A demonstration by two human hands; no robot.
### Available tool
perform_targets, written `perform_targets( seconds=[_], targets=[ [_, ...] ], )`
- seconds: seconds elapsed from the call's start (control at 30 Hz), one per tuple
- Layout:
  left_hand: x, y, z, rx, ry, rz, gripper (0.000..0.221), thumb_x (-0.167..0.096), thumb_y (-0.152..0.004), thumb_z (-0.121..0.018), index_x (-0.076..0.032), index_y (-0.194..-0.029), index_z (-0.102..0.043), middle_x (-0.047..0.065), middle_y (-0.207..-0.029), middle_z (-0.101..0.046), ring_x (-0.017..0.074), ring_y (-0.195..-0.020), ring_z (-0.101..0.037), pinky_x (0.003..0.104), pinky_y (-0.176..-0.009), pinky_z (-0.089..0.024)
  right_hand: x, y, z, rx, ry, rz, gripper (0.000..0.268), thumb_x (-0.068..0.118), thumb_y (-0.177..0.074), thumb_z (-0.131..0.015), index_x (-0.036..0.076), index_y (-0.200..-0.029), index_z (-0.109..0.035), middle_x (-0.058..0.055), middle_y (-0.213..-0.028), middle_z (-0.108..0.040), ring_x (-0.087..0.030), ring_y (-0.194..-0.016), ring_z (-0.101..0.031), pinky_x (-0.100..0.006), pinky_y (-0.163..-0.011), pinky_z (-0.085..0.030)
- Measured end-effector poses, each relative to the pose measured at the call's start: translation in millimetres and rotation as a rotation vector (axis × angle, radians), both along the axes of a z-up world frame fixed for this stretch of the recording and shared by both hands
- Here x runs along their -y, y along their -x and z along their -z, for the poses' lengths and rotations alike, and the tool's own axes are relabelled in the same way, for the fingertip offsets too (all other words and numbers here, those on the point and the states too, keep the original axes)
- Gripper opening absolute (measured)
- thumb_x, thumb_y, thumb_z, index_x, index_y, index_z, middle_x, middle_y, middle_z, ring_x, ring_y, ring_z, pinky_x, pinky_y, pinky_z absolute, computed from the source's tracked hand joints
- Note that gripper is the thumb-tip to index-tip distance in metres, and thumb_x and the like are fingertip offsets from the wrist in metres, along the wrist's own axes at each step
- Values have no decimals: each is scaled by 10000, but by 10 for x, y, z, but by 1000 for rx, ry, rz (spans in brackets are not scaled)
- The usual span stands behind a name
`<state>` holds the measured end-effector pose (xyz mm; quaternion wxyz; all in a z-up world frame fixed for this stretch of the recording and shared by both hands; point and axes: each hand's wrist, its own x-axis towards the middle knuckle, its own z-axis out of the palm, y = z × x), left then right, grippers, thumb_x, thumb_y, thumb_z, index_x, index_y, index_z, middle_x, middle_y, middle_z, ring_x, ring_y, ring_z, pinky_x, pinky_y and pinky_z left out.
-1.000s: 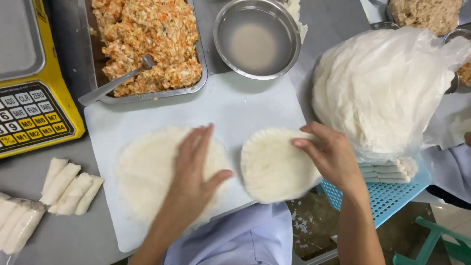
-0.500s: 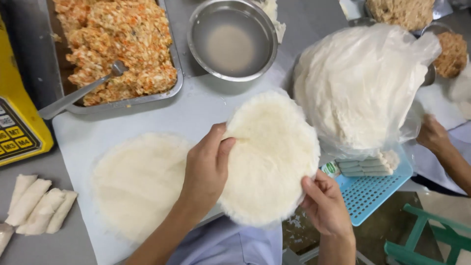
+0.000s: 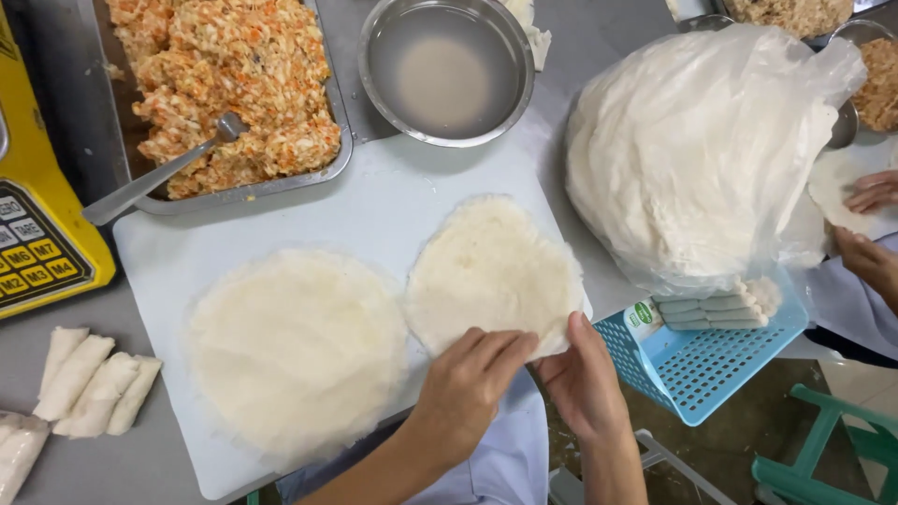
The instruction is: Separating individual spring roll wrappers from a large stack on a production table
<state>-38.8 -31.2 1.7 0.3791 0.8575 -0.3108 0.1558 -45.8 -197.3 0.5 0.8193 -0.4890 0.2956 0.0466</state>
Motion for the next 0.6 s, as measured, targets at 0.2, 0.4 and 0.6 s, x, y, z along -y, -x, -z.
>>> perform_targets(
  seconds=[0.2,0.4,0.6],
  targets=[
    [76,-100,-127,-467,546,144,302,100,-929,-576,-46,-1148,-723,105,-1083,-760,235,-944,-753,325,-835,-615,61,64,216,210,-234,-133,541,426,-1086,-480,-75,-1069,-683,-215,-964,-748,-317,-900,-719,-423,-812,-558],
    [-167,-341,-459,-445,611,339,248,-142,-1055,-562,-9,-1240,-660,121,-1249,-707,306,-1220,-669,407,-1110,-514,82,-137,-244,83,44,154,251,309,-892,-565,159,-692,-590,15,-599,-571,-140,-493,-559,-281,-383,-365],
    [-547,-607,-607,-680,397,100,780,-376,-846,-761,-89,-1503,-452,123,-1487,-562,251,-1401,-531,366,-1173,-375,-11,-262,-617,-82,-189,132,704,353,-762,-474,146,-1435,-488,-104,-1339,-547,-346,-1188,-525,-571,-987,-430]
  ],
)
